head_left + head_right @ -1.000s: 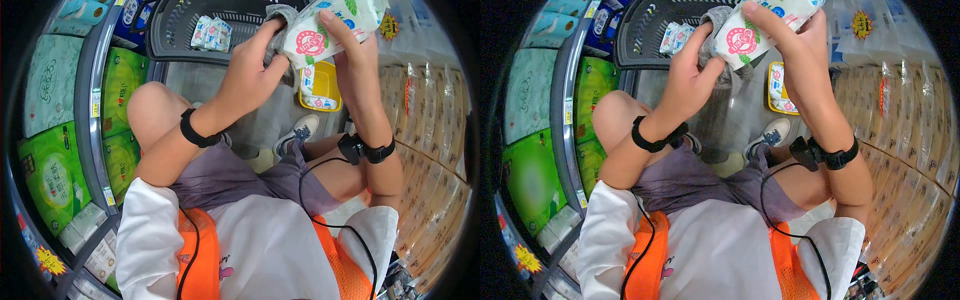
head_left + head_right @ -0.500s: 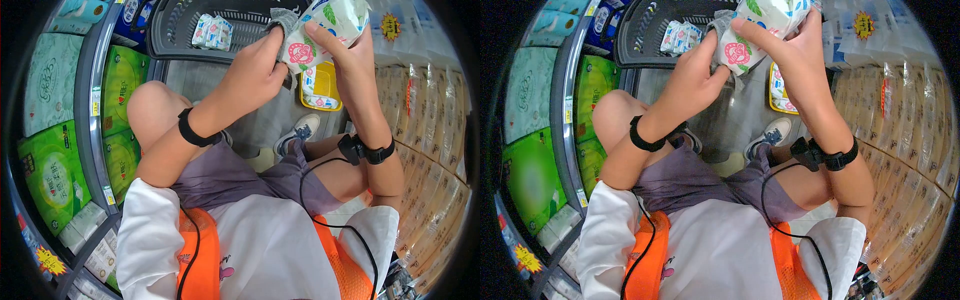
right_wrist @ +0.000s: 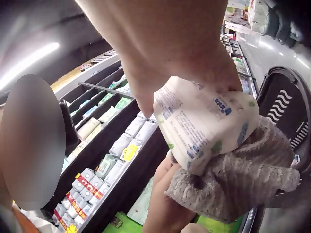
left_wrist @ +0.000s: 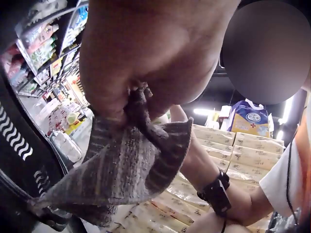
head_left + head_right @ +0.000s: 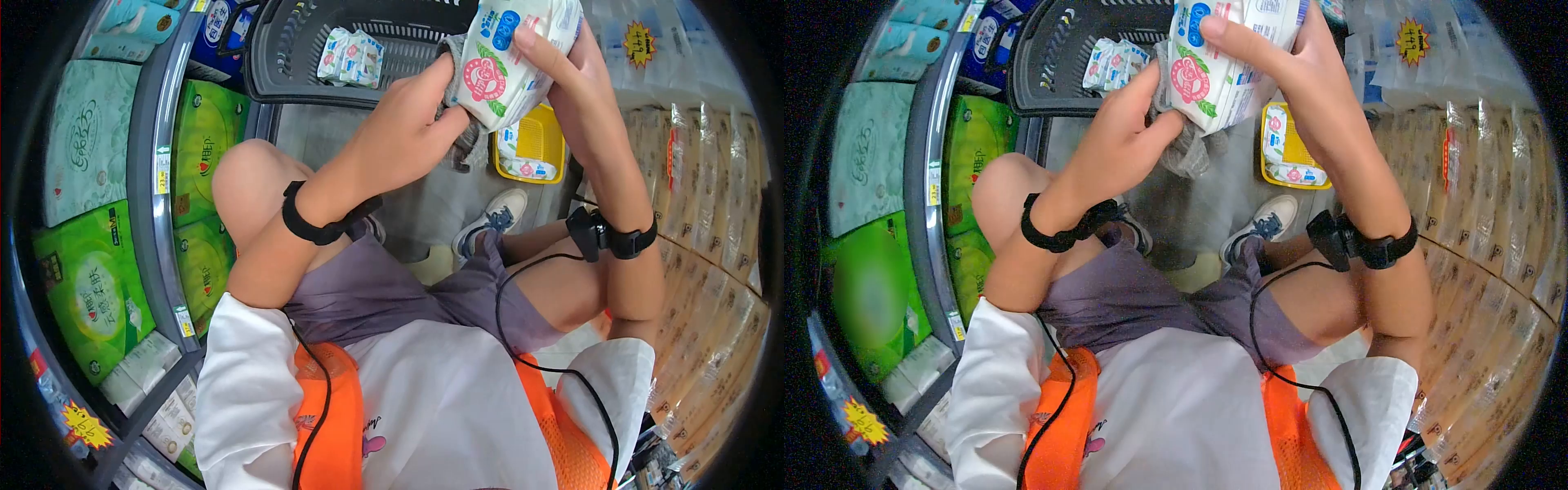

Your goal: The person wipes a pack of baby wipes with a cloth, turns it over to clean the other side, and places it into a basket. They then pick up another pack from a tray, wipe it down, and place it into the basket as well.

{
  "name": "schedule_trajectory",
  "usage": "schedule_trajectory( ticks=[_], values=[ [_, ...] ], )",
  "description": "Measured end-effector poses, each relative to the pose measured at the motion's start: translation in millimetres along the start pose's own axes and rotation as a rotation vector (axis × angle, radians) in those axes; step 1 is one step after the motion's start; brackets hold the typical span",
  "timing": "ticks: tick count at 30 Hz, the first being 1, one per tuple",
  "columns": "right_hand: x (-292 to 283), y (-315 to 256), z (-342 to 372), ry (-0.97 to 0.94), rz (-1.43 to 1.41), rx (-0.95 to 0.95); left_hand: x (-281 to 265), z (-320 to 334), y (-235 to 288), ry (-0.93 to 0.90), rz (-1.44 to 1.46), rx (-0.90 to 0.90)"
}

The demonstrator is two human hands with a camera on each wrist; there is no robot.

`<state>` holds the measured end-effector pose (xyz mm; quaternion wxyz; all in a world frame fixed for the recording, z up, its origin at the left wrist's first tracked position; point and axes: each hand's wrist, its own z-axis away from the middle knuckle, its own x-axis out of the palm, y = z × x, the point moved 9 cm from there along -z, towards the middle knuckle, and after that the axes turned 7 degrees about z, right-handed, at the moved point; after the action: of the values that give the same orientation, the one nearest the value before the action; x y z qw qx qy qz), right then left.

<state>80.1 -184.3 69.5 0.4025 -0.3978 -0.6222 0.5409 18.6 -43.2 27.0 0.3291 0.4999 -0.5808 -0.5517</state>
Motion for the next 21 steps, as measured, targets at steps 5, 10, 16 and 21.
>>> schedule_trajectory(
  ticks=[5,10,16,21],
  values=[
    [-2.4,4.7,-3.9,-0.011,-0.119,0.015,5.9,0.2,-13.4,-0.059,0.075,-0.065],
    [-5.8,9.6,-3.0,0.001,-0.140,0.130,12.8,0.8,2.8,-0.143,0.382,-0.029],
    [-4.4,9.3,-2.3,-0.001,-0.142,0.149,10.7,1.8,2.1,-0.193,0.351,-0.058],
    [2.5,1.0,1.4,0.003,-0.112,0.208,4.8,-1.0,-14.7,-0.156,0.346,-0.114]
  ],
)
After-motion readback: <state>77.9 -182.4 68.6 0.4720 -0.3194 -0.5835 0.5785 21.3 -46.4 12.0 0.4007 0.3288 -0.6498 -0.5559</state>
